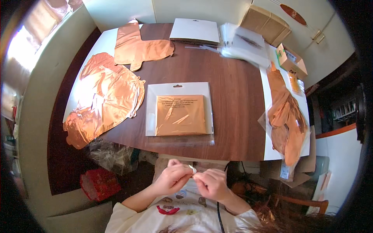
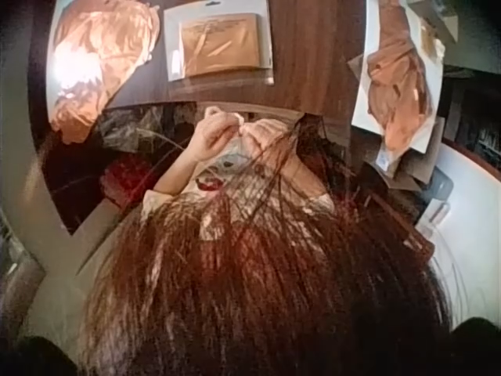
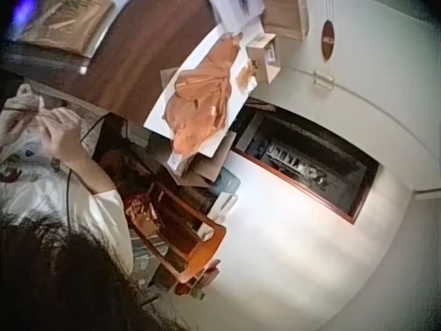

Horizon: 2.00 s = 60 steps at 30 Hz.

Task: Folding and placing foil balloons into plastic sleeves with cardboard inserts.

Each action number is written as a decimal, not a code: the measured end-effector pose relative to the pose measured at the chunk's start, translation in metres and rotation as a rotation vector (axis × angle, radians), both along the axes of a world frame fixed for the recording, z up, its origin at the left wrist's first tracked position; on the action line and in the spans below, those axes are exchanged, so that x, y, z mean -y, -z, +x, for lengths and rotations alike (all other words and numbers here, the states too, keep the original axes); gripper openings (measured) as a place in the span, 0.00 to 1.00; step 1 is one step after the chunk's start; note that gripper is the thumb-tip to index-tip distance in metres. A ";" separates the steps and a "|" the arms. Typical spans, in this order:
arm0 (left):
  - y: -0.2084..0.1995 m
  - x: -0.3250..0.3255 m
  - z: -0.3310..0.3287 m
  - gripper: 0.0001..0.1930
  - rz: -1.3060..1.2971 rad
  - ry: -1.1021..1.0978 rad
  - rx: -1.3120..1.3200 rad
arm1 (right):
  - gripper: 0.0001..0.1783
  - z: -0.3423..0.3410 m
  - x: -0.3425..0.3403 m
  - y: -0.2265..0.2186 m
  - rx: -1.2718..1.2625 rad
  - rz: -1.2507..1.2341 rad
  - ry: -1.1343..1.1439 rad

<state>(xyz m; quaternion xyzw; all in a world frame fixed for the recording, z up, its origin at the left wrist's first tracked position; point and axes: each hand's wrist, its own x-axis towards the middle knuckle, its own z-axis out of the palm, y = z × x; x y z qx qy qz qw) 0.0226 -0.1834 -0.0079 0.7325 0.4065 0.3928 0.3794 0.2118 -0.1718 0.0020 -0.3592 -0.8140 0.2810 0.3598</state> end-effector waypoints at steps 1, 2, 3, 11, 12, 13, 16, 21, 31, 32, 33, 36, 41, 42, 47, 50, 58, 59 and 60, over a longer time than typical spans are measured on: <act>0.004 0.003 -0.001 0.09 -0.102 0.009 0.068 | 0.05 0.001 -0.005 -0.003 -0.036 0.021 0.032; 0.005 0.004 -0.002 0.09 -0.202 0.026 0.140 | 0.04 0.000 -0.008 -0.003 -0.089 0.028 0.069; 0.002 0.005 -0.003 0.08 -0.300 0.040 0.207 | 0.04 -0.001 -0.008 -0.002 -0.088 0.027 0.073; 0.024 0.015 -0.006 0.14 -0.760 0.210 0.865 | 0.07 -0.009 -0.006 0.021 -0.190 -0.268 0.079; 0.023 0.017 -0.004 0.15 -0.713 0.151 0.895 | 0.07 -0.010 -0.002 0.024 -0.139 -0.292 0.076; 0.023 0.019 -0.002 0.16 -0.666 0.092 0.925 | 0.08 -0.013 0.000 0.032 -0.182 -0.133 0.063; 0.023 0.010 0.002 0.18 -0.484 0.027 0.626 | 0.08 -0.011 0.001 0.025 0.085 0.117 0.128; 0.034 0.014 0.004 0.17 -0.346 -0.061 0.214 | 0.10 -0.010 -0.008 0.020 0.064 0.251 0.168; 0.016 0.012 0.001 0.09 -0.582 -0.016 0.117 | 0.10 0.001 -0.015 0.028 -0.146 -0.121 -0.030; 0.013 0.011 0.000 0.08 -0.635 0.055 0.129 | 0.10 0.002 -0.016 0.030 -0.146 -0.118 -0.030; 0.012 0.010 0.000 0.08 -0.687 0.127 0.140 | 0.09 0.003 -0.017 0.034 -0.170 -0.168 -0.086; 0.017 0.012 -0.001 0.08 -0.818 0.179 0.246 | 0.07 0.005 -0.014 0.037 -0.241 -0.361 -0.123; 0.037 0.020 0.003 0.09 -0.889 0.106 0.782 | 0.07 0.002 -0.004 0.043 -0.363 -0.645 -0.078; 0.039 0.020 0.004 0.09 -0.861 0.089 0.882 | 0.07 -0.001 0.001 0.045 -0.421 -0.696 -0.037; 0.040 0.021 0.013 0.07 -0.867 -0.048 0.949 | 0.04 -0.005 0.001 0.045 -0.347 -0.448 0.085; 0.053 0.019 0.013 0.07 -0.861 -0.048 0.968 | 0.04 -0.002 0.000 0.037 -0.177 -0.198 0.108; 0.039 0.019 0.012 0.08 -0.790 0.087 0.648 | 0.17 0.007 0.001 0.016 -0.154 -0.166 0.006; 0.036 0.018 0.010 0.08 -0.786 0.087 0.650 | 0.16 0.008 0.002 0.021 -0.158 -0.255 -0.030; 0.033 0.017 0.008 0.07 -0.804 0.115 0.563 | 0.16 0.008 0.003 0.022 -0.156 -0.252 -0.033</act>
